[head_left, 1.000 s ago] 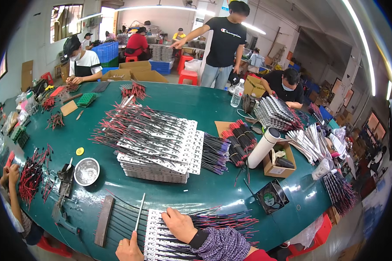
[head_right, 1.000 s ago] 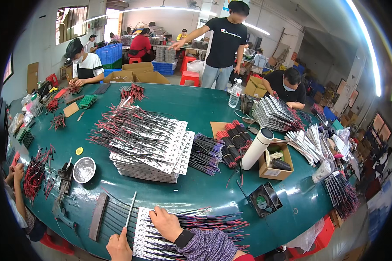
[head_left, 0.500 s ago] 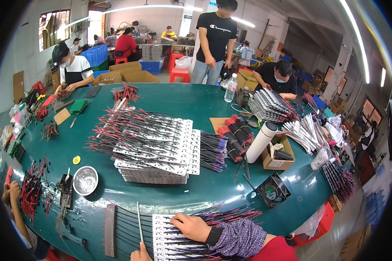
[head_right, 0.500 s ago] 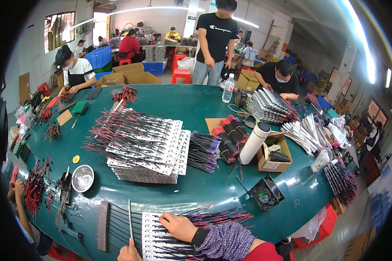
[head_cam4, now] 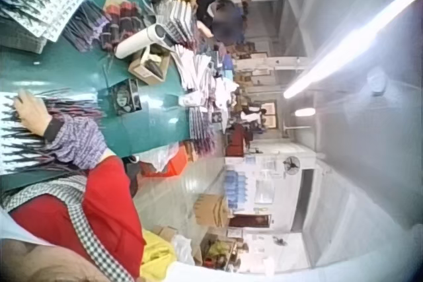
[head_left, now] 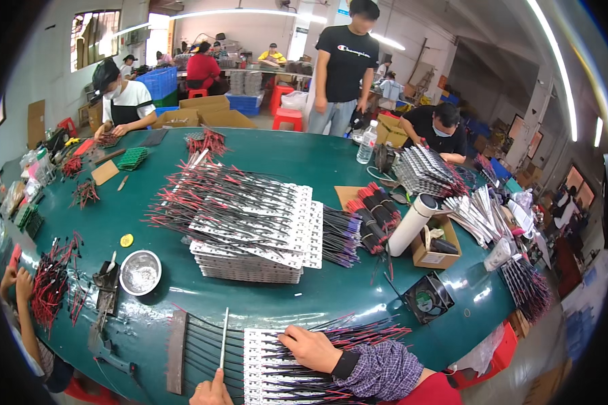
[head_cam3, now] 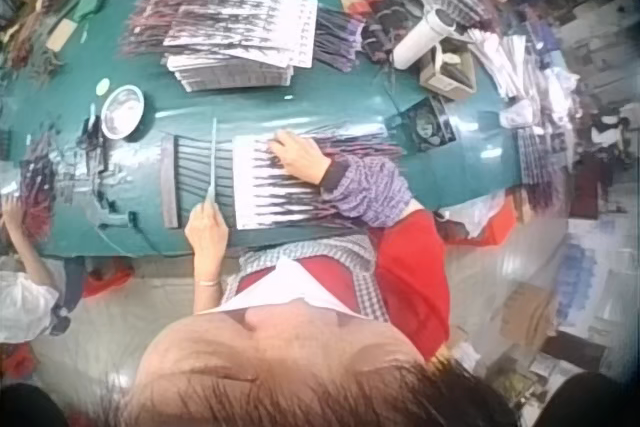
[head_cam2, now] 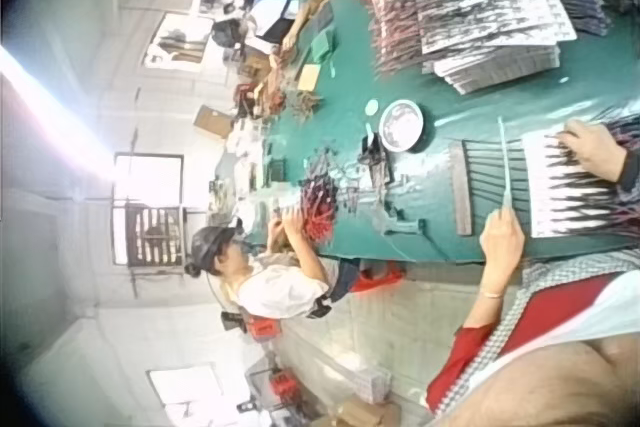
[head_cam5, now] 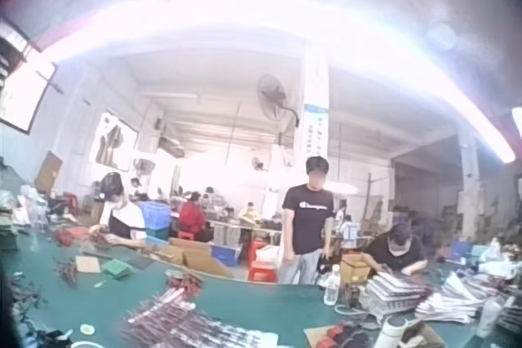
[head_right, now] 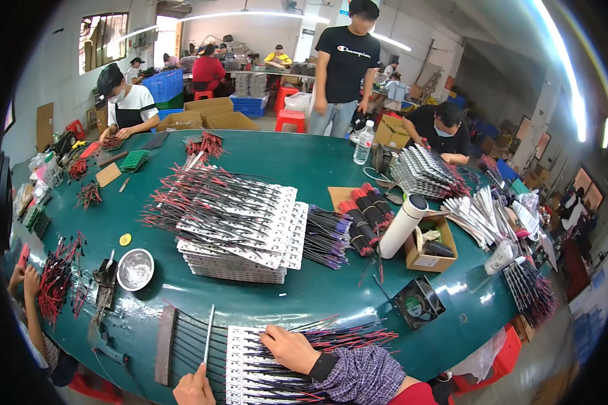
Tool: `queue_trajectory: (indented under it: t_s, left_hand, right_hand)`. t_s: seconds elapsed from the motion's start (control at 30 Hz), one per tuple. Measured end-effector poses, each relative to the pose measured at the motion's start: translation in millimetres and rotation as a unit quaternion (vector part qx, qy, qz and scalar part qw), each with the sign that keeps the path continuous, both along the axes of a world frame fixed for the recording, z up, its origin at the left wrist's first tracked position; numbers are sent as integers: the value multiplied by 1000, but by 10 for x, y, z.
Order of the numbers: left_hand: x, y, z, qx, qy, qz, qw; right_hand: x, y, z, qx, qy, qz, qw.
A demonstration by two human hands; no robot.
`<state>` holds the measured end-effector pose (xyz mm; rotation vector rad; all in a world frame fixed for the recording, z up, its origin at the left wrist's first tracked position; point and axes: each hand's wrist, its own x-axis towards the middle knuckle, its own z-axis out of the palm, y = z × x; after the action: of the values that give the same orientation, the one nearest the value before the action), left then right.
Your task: The person aligns wires on circuit board strips using a rod, solders the wires using a soldering iron, and then adjusts and arranges the wired strips using the rod and their hands.
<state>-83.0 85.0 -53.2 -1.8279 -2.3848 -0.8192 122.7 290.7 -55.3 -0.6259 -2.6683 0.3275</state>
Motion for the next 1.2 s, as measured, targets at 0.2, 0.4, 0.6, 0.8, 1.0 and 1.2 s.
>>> queue_trajectory:
  t_s: [0.2, 0.4, 0.6, 0.8, 1.0, 1.2]
  left_hand:
    - [-14, -1, -17, 33, 30, 5, 999]
    - [-46, 24, -80, 27, 16, 12, 999]
    - [-37, 65, -73, 30, 4, 5, 1000]
    - [153, 314, 291, 117, -39, -14, 992]
    - [531, 426, 119, 58, -121, -111, 985]
    - [887, 608, 77, -84, -168, -187, 964]
  right_hand:
    - [79, 17, 45, -4, -16, -19, 1000]
    - [349, 382, 469, 0, 15, -104, 994]
    - [741, 1480, 703, 120, 7, -246, 962]
    - [612, 2457, 576, 175, -15, -266, 948]
    - [165, 2841, 222, 147, 14, -261, 954]
    - [122, 3016, 2, 166, 3, -289, 943]
